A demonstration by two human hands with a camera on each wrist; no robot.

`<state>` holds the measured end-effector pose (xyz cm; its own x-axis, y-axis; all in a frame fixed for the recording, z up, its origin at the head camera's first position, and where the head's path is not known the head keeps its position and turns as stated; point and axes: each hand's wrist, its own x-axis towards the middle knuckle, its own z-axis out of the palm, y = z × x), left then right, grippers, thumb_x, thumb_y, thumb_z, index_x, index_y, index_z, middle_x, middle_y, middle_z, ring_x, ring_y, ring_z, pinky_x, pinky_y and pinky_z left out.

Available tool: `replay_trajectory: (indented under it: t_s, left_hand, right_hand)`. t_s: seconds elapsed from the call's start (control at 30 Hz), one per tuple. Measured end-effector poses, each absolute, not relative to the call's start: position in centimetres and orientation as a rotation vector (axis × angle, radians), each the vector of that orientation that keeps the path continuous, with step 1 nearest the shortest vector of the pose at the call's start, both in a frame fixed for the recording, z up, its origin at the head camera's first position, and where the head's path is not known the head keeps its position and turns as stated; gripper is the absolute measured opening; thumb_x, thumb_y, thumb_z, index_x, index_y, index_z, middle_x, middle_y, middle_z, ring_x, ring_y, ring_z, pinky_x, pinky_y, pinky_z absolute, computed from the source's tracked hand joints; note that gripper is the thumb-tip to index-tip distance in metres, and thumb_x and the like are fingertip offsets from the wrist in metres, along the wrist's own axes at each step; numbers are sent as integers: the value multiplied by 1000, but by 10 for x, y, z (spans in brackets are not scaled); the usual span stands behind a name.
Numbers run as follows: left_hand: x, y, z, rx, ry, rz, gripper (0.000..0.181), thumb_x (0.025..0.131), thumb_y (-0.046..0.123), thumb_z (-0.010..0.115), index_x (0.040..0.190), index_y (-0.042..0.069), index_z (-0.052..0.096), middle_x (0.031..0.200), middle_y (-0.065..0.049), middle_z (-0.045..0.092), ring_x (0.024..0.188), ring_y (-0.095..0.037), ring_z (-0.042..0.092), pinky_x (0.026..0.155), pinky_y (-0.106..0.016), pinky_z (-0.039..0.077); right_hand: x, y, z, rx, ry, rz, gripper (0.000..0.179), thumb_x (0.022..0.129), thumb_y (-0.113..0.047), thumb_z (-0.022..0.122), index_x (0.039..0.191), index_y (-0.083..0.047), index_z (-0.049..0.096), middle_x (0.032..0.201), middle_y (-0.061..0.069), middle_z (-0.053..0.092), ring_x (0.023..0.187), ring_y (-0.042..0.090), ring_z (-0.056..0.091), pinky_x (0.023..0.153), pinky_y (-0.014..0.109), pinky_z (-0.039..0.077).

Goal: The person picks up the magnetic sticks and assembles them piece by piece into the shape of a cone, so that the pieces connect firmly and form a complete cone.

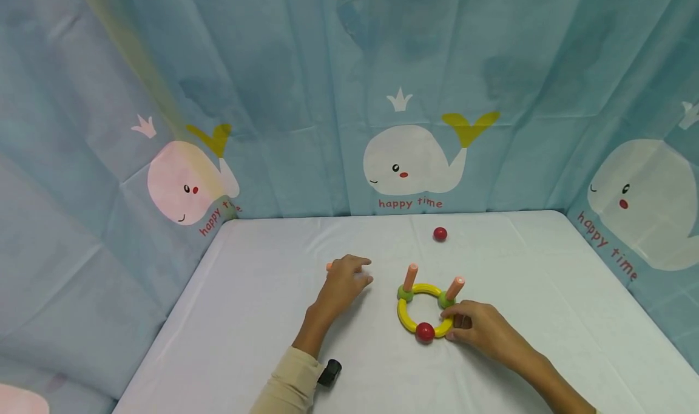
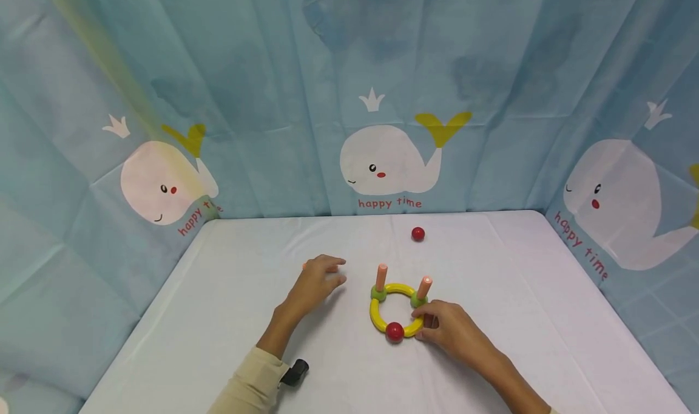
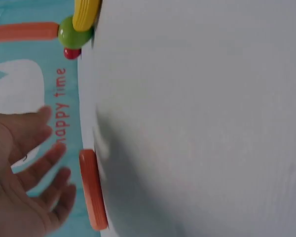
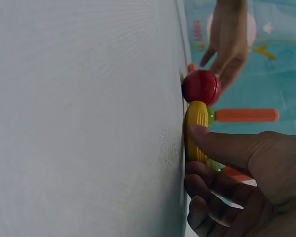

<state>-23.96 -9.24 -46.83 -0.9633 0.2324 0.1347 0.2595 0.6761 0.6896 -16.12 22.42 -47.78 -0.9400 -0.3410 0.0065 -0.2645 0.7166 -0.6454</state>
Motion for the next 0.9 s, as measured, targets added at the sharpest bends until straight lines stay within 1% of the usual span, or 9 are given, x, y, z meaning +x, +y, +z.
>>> replay_trajectory:
  t_s: [0.13,0.27,0.33,0.43,0.53,0.63,0.7,0.83,0.9]
  left_hand:
    - [-243,-102,-473,-289,-2881,-1021,35,93,11,79,128,9,76,129,-9,70,129,-40,51,98,-59,36]
    - [-245,-109,-476,-218,-2874,-901,37,90,4,80,126,12,78,126,-8,72,124,-41,55,89,-55,35]
    - [-246,-112,-477,-211,-2852,-847,38,88,-1,79,125,12,79,123,-10,73,118,-41,59,85,-53,37]
    - [-247,-114,-477,-207,-2837,-788,39,87,-6,79,123,8,79,120,-13,74,111,-41,62,82,-52,43]
    - [-249,-116,-478,-208,-2831,-745,35,86,-7,80,120,4,79,116,-16,74,103,-39,63,80,-50,48]
    - [-249,-116,-479,-222,-2824,-698,30,86,-5,83,115,4,81,110,-17,75,96,-37,63,77,-48,50]
    - [-249,-116,-479,-233,-2817,-663,26,85,-3,84,110,5,83,106,-15,75,93,-35,62,73,-45,48]
    - [-247,-116,-479,-246,-2828,-581,18,86,2,86,103,8,85,98,-13,73,88,-32,61,70,-41,45]
    - [-247,-116,-479,-249,-2844,-539,15,86,6,87,101,9,85,95,-12,71,86,-31,60,69,-40,44]
  right_hand:
    - [-160,225,-478,-379,2809,-1077,21,84,-13,89,96,-12,72,80,-8,60,73,7,54,64,22,49]
    - [-162,228,-474,-232,2849,-1084,28,85,-8,87,90,-11,59,79,-2,57,72,12,54,62,23,47]
    - [-163,229,-472,-208,2880,-1075,26,87,-9,85,100,-9,62,89,2,62,79,14,58,66,26,51]
    - [-166,230,-470,-226,2905,-1067,33,92,-9,80,121,-7,64,116,11,68,94,20,66,81,37,60]
    - [-168,231,-470,-267,2913,-1060,43,96,-10,75,137,-5,62,135,18,65,107,29,69,95,54,58]
    - [-170,230,-472,-309,2920,-1063,46,99,-12,73,141,-1,60,138,21,66,112,33,68,101,63,53]
    - [-172,229,-473,-330,2928,-1074,44,98,-13,74,139,-1,62,134,19,69,111,33,68,100,62,54]
    - [-175,227,-476,-361,2926,-1112,24,96,-12,78,118,-13,70,129,10,72,106,26,68,95,53,57]
    - [-176,226,-477,-362,2933,-1113,20,95,-12,80,111,-17,69,126,7,73,103,23,68,92,50,57]
